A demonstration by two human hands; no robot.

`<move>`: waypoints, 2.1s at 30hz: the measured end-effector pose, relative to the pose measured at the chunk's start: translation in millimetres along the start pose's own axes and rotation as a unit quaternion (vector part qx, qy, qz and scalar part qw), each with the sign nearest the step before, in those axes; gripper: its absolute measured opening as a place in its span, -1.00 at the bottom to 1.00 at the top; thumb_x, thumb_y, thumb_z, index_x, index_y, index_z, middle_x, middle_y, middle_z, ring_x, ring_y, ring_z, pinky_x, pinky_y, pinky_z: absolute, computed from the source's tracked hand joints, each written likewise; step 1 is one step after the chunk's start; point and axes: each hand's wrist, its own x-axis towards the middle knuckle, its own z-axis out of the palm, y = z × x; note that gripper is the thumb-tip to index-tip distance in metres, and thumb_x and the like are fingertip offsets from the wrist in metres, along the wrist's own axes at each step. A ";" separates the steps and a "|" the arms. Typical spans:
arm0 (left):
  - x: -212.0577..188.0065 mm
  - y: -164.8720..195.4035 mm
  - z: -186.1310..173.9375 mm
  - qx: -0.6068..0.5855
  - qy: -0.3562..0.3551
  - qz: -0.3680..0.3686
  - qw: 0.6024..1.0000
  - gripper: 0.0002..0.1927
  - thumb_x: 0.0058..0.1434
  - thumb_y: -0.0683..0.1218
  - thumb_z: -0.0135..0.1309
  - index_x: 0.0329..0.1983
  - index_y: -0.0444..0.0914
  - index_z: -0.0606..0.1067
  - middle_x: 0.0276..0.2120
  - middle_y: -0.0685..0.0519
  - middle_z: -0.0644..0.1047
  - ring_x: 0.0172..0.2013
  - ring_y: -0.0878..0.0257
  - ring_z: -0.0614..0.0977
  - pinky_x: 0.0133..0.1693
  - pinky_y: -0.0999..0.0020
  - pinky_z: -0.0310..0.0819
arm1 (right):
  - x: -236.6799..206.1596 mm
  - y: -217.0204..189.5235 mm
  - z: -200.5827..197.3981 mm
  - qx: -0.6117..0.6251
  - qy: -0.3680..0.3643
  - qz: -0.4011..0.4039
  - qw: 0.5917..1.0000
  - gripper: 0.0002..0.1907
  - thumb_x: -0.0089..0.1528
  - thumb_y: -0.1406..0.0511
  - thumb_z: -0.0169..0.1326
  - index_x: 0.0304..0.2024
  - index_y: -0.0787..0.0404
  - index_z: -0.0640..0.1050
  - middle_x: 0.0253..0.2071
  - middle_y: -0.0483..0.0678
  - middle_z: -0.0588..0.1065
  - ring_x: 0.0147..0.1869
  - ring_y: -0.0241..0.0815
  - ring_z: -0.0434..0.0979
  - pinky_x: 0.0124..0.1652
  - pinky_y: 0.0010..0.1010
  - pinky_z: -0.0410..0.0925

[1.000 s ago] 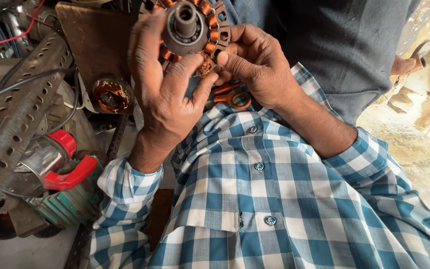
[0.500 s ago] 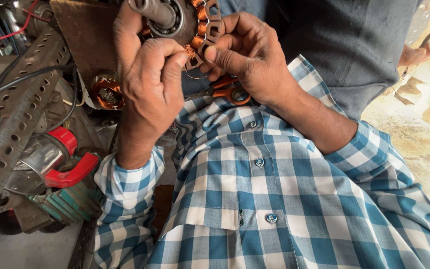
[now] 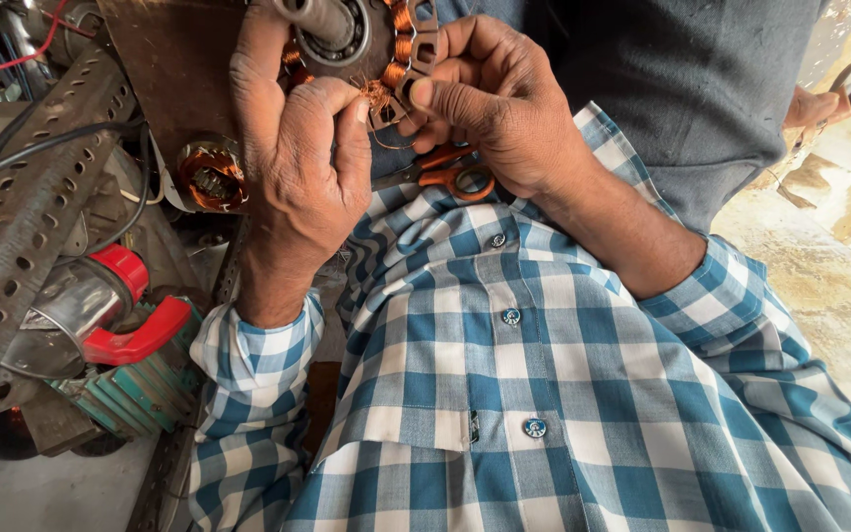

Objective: The person sits cross-legged and uses a screwdriver to adjust copper windings on a motor rotor. They then use pliers to trim excess wire and a screwdriver to tuck the ends into the rotor slots.

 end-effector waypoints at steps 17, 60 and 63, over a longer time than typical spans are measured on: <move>3.8 4.6 -11.6 0.024 -0.043 -0.019 0.999 -0.77 0.35 -0.18 0.30 -0.07 -0.34 0.47 0.35 -0.39 0.11 0.38 -0.25 0.29 0.36 -0.07 0.38 | -40.1 -36.5 17.7 -0.725 -0.216 -0.078 0.649 -0.61 0.21 0.40 0.19 0.11 0.28 0.56 0.18 0.16 0.51 -0.13 -0.06 0.65 -0.12 -0.29 0.54; -8.5 -18.3 -0.4 -0.013 0.011 0.066 0.998 -0.90 0.39 -0.22 0.35 -0.12 -0.22 0.63 0.47 -0.14 0.17 0.45 -0.06 0.19 0.47 0.04 0.21 | 17.3 -17.7 -15.9 -0.511 -0.113 -0.283 0.804 -0.55 0.30 0.15 0.38 0.16 0.17 0.59 0.27 0.09 0.24 0.38 0.07 0.33 0.32 -0.06 0.42; -8.8 -18.8 2.8 -0.018 0.018 0.068 0.997 -0.91 0.41 -0.22 0.34 -0.11 -0.21 0.63 0.48 -0.14 0.16 0.45 -0.06 0.19 0.47 0.05 0.22 | 16.8 -14.7 -15.1 -0.496 -0.121 -0.318 0.799 -0.64 0.37 0.21 0.40 0.17 0.13 0.62 0.31 0.04 0.19 0.45 0.02 0.25 0.36 -0.06 0.37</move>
